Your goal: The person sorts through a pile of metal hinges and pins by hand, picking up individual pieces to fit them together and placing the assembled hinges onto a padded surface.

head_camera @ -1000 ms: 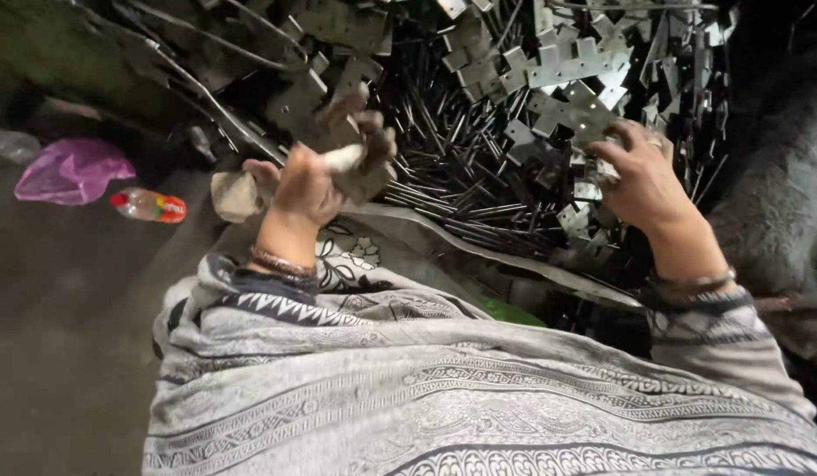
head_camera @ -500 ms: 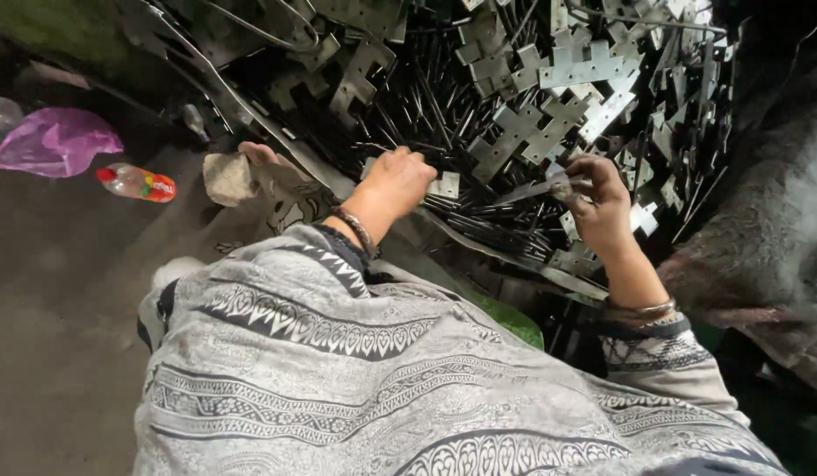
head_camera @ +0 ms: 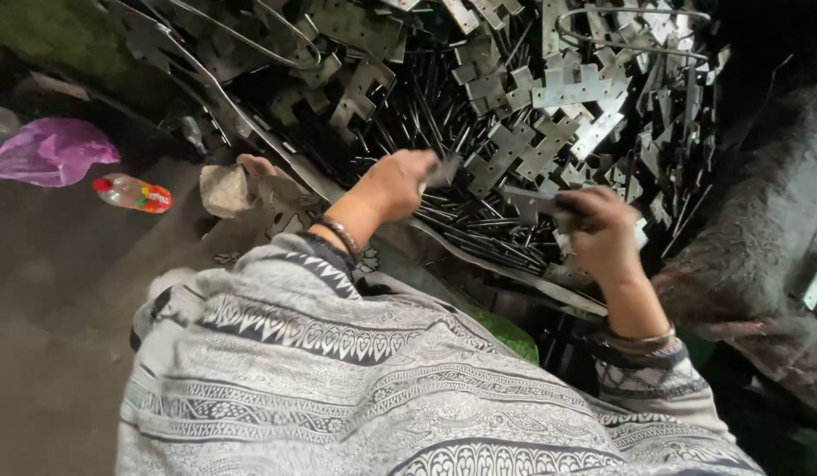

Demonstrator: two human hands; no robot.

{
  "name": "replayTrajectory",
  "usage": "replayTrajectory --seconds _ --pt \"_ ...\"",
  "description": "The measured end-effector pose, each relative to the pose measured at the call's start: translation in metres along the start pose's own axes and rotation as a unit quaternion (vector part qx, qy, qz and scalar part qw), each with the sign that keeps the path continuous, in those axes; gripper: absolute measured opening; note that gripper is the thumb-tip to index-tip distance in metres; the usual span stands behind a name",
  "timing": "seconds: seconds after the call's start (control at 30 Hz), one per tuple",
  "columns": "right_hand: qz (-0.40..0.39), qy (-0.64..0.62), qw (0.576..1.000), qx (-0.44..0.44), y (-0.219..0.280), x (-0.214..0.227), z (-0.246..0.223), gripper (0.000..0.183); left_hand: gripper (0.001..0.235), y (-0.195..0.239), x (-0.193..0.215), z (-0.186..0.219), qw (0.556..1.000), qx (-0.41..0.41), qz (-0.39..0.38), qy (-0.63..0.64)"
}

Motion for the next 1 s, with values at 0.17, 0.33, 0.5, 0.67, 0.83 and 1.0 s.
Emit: replayTrajectory --seconds 0.17,0.33,0.5,0.67,0.83,1.0 --pt "0.08 -0.391 0.862 -0.311 0.017 -0.036 0.06 0.038 0.021 0.015 0.006 -0.067 0.81 0.165 0.213 0.521" --pt "0.086 -0.545 0.781 -0.291 -0.001 -0.069 0.025 0.045 0.023 0.034 -0.005 0.01 0.534 0.229 0.052 0.812" --pt "0.087 -0.225 0.97 0.009 -0.028 -0.069 -0.053 0.055 0.03 0.029 -0.027 0.071 0.416 0.204 0.016 0.886" --pt "-0.092 -0.044 0.991 0.091 -0.022 -0.117 -0.081 0.061 0.035 0.018 -0.062 0.064 0.551 0.241 0.019 0.799" --pt "0.051 -0.356 0.923 -0.134 -0.024 -0.091 -0.016 0.056 0.058 -0.004 -0.018 0.059 0.862 0.172 -0.022 0.476" --pt "0.131 -0.697 0.645 -0.285 0.002 -0.062 0.024 0.053 0.093 -0.024 0.096 -0.018 0.959 0.123 0.229 -0.11"
Point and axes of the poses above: each hand's wrist, its own y-axis away from the middle knuckle, its own x-axis out of the back of the hand, z = x × y, the point moved 10 cm from there along -y, towards the middle knuckle, and after that the axes turned 5 degrees about x, right-handed, at the moved point
